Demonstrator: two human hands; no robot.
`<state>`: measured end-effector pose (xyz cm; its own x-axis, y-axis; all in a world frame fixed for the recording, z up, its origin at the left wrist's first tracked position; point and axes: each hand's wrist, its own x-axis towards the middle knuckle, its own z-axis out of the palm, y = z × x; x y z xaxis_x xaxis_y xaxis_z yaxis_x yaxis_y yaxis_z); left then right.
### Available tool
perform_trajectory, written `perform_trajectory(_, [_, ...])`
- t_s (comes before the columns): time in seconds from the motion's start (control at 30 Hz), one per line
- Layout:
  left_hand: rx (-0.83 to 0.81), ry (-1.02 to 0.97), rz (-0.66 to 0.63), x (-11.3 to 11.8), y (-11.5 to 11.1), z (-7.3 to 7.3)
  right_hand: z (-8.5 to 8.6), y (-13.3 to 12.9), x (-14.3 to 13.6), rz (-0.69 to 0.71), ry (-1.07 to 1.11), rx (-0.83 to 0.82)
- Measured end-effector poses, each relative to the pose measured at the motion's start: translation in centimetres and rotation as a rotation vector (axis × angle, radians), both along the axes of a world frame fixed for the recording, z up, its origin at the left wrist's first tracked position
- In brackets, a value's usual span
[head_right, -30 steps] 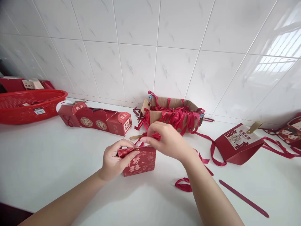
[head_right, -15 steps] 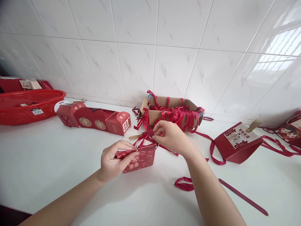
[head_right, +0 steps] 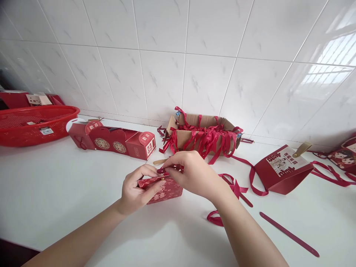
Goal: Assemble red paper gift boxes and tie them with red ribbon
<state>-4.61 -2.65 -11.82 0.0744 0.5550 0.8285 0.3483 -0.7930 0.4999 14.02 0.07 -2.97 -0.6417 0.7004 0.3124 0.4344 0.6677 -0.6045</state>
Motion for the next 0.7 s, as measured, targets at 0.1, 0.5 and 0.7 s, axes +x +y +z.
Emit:
perform_trajectory(0.1, [-0.001, 0.001, -0.007, 0.04, -0.02, 0.01, -0.12, 0.08, 0.07, -0.011, 0.002, 0.014])
perform_trajectory(0.5, [0.001, 0.011, -0.008, 0.0, 0.21, 0.06, 0.25, -0.04, 0.02, 0.045, -0.065, -0.006])
perform_trajectory(0.7, [0.053, 0.03, 0.049, -0.14, 0.29, 0.26, -0.01, 0.19, -0.09, 0.056, -0.089, 0.001])
